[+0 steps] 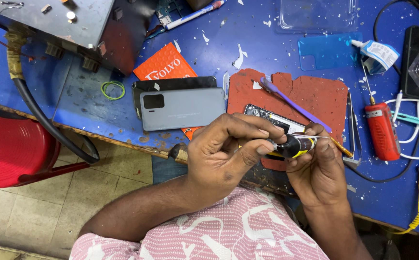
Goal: The person applies adhesive to a smartphone back cover and attaches it to the phone body. They then connect a charging cable to test the device, wipe the surface with a tissue, and interact with the touchscreen. Finally, they open a replacement battery package and prepare to install it.
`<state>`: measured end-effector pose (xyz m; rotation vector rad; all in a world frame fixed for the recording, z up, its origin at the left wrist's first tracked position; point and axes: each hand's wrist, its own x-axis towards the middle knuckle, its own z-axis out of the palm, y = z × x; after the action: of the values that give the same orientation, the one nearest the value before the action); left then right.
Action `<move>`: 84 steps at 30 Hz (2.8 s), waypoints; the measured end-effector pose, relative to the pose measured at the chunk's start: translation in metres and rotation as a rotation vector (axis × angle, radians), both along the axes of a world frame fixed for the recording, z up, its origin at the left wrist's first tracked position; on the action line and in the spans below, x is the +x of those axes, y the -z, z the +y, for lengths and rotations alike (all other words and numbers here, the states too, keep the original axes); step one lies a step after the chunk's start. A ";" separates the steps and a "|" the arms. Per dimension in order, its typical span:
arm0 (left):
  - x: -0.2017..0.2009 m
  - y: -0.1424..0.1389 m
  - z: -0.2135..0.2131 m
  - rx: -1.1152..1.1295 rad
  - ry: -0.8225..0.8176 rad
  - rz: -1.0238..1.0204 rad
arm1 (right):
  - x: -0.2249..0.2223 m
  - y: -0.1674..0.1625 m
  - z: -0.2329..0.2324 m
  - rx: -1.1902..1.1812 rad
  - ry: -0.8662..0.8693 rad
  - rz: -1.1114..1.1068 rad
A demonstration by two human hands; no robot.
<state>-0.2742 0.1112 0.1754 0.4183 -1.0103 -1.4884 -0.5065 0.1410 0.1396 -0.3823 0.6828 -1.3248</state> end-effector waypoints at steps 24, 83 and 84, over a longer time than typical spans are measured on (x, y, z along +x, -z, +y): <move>0.002 -0.006 -0.004 0.090 -0.024 0.030 | -0.001 0.000 -0.002 -0.074 0.053 0.118; 0.083 -0.046 -0.025 -0.933 -0.631 -1.581 | 0.009 -0.094 -0.048 -0.884 -0.069 1.866; 0.074 -0.051 -0.023 -1.006 -0.644 -1.585 | 0.021 -0.094 -0.041 -0.899 -0.121 1.787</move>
<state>-0.2002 0.0884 0.2259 1.0438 -2.3101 0.3154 -0.4851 0.0996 0.2332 -2.4262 1.3761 -0.7972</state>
